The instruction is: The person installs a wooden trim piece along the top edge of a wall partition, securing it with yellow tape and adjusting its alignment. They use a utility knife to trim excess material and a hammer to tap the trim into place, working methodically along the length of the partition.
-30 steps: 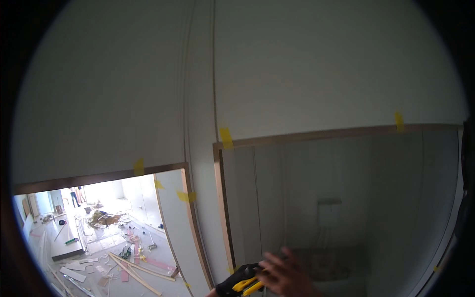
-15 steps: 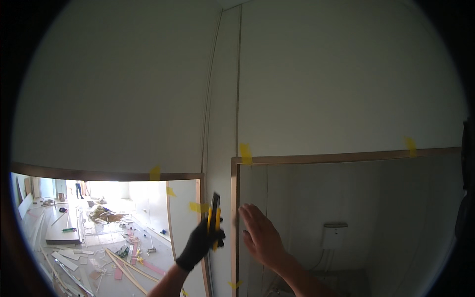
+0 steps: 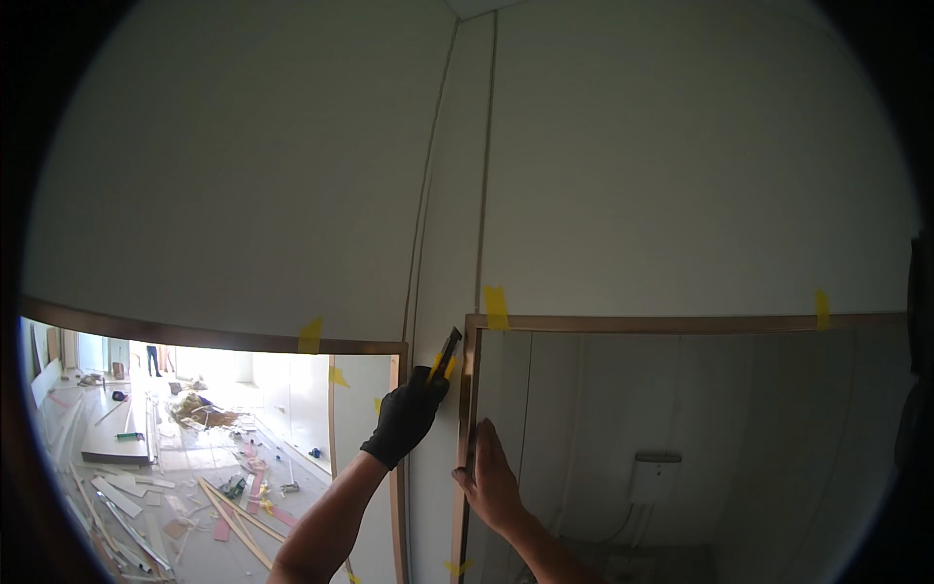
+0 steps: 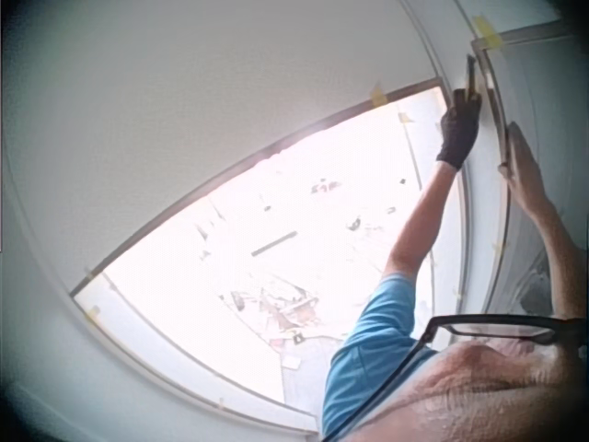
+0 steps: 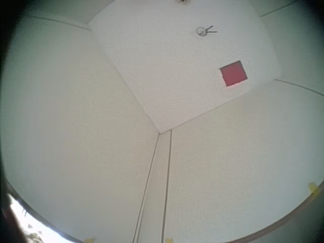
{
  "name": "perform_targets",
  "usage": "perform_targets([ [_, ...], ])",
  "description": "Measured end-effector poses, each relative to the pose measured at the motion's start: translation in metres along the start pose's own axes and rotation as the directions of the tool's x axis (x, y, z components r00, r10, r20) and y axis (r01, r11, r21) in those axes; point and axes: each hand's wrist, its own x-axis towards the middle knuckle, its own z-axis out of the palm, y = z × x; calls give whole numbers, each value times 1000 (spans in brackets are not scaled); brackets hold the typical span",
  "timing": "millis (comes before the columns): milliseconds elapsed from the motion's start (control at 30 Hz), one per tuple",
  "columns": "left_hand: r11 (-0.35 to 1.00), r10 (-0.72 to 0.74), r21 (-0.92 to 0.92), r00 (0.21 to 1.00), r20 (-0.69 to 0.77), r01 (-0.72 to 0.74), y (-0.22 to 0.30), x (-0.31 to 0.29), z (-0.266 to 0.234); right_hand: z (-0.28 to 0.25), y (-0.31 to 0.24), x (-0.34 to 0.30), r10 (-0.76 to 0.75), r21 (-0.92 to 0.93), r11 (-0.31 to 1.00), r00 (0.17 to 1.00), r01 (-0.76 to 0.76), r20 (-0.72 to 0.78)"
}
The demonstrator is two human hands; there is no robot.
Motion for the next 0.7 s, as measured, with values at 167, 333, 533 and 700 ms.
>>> perform_targets([
  [167, 920, -100, -366, 987, 123, 139, 0, 3, -5, -4, -3, 0, 24, 10, 1000, 998, -24, 49],
  [333, 701, -64, -685, 973, 220, 201, -8, 0, -8, -8, -7, 1, 22, -4, 1000, 997, -22, 70],
  [533, 712, -145, -662, 972, 187, 234, -14, -1, -3, -5, -5, 1, 13, -38, 999, 997, -10, 83],
  [700, 796, -167, -564, 976, 142, 218, -12, -2, 2, -6, -4, 2, 17, -41, 999, 995, -13, 103],
])
